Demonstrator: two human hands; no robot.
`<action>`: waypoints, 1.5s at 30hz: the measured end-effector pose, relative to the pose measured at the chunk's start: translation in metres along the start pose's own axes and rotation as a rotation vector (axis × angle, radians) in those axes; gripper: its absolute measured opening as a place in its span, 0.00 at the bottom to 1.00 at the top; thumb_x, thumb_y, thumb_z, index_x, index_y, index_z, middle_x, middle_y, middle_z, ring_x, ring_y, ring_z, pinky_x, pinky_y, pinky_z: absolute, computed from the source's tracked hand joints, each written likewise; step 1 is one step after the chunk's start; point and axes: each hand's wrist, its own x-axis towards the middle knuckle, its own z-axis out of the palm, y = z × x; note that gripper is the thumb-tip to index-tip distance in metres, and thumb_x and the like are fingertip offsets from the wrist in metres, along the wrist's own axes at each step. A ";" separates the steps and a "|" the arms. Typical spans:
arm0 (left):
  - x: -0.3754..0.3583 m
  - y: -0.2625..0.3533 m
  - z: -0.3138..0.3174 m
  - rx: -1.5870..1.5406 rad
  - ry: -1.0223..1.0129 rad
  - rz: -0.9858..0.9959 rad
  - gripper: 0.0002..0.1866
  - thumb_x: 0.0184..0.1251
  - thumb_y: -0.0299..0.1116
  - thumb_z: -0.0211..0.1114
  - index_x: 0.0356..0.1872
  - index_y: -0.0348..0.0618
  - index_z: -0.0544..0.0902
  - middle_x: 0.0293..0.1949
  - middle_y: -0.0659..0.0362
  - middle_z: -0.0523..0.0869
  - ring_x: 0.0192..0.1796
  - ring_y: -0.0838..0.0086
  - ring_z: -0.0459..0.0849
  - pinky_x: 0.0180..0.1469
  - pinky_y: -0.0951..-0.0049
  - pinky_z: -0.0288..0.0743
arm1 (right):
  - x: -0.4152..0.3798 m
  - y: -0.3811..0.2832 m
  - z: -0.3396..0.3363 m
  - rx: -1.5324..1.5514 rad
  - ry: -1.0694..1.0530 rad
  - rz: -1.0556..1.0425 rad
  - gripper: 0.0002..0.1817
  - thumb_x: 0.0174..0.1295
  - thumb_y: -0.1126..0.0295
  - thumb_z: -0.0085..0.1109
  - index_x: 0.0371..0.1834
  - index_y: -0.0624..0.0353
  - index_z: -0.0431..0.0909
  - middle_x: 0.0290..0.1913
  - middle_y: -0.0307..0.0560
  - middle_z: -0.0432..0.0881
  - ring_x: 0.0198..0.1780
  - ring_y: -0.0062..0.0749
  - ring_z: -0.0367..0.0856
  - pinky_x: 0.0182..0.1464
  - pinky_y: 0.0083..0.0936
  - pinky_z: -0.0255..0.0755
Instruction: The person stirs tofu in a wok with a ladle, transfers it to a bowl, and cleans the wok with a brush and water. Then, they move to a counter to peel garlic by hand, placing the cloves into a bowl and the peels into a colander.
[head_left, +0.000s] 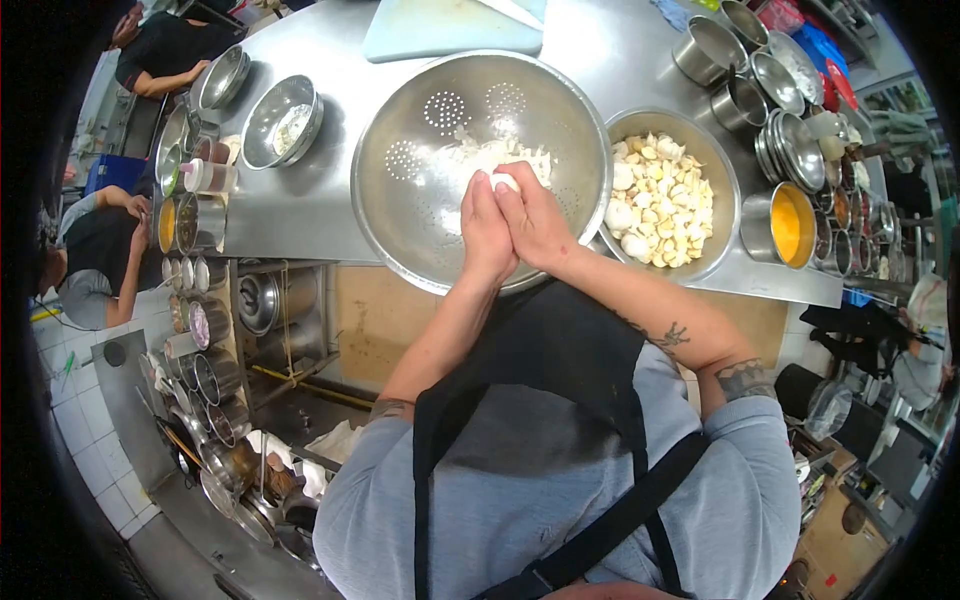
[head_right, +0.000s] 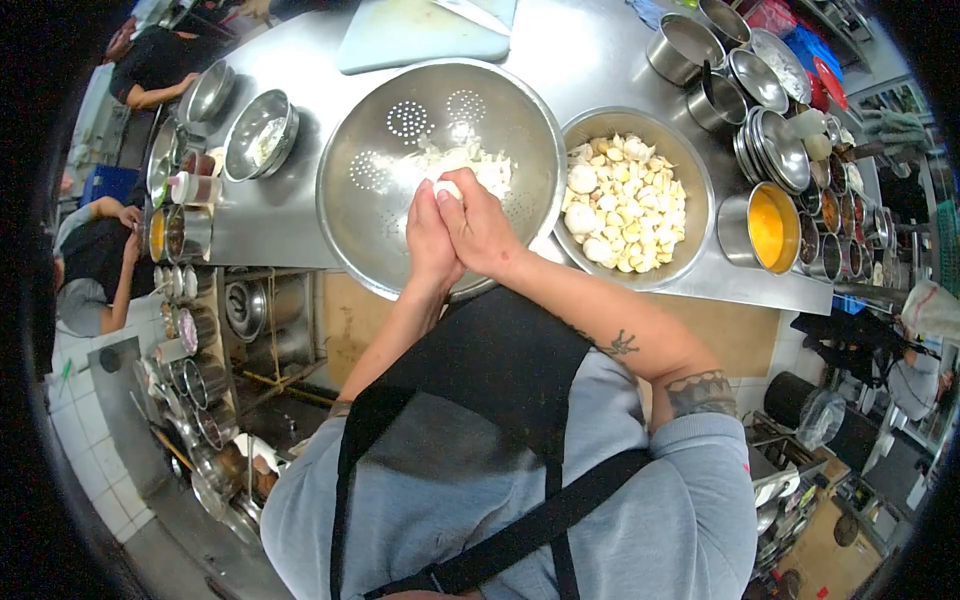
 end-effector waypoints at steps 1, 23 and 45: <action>0.003 -0.002 -0.005 0.013 -0.044 0.008 0.15 0.82 0.43 0.45 0.46 0.40 0.72 0.37 0.61 0.76 0.42 0.79 0.75 0.43 0.76 0.72 | -0.001 0.002 0.001 -0.035 0.020 -0.055 0.14 0.77 0.65 0.41 0.56 0.62 0.69 0.34 0.53 0.81 0.33 0.35 0.80 0.39 0.32 0.73; 0.004 0.006 -0.038 -0.056 -0.337 -0.197 0.18 0.84 0.40 0.41 0.66 0.46 0.66 0.50 0.60 0.77 0.42 0.75 0.74 0.40 0.73 0.67 | 0.011 0.004 -0.008 0.503 -0.199 0.321 0.13 0.74 0.62 0.53 0.49 0.60 0.78 0.34 0.39 0.80 0.28 0.16 0.79 0.25 0.18 0.75; 0.012 0.018 -0.061 0.436 -0.413 -0.137 0.17 0.82 0.38 0.48 0.63 0.42 0.71 0.52 0.57 0.80 0.41 0.78 0.77 0.41 0.76 0.72 | 0.022 0.022 -0.022 0.218 -0.236 0.256 0.19 0.68 0.62 0.61 0.53 0.66 0.78 0.45 0.46 0.83 0.41 0.23 0.81 0.40 0.19 0.75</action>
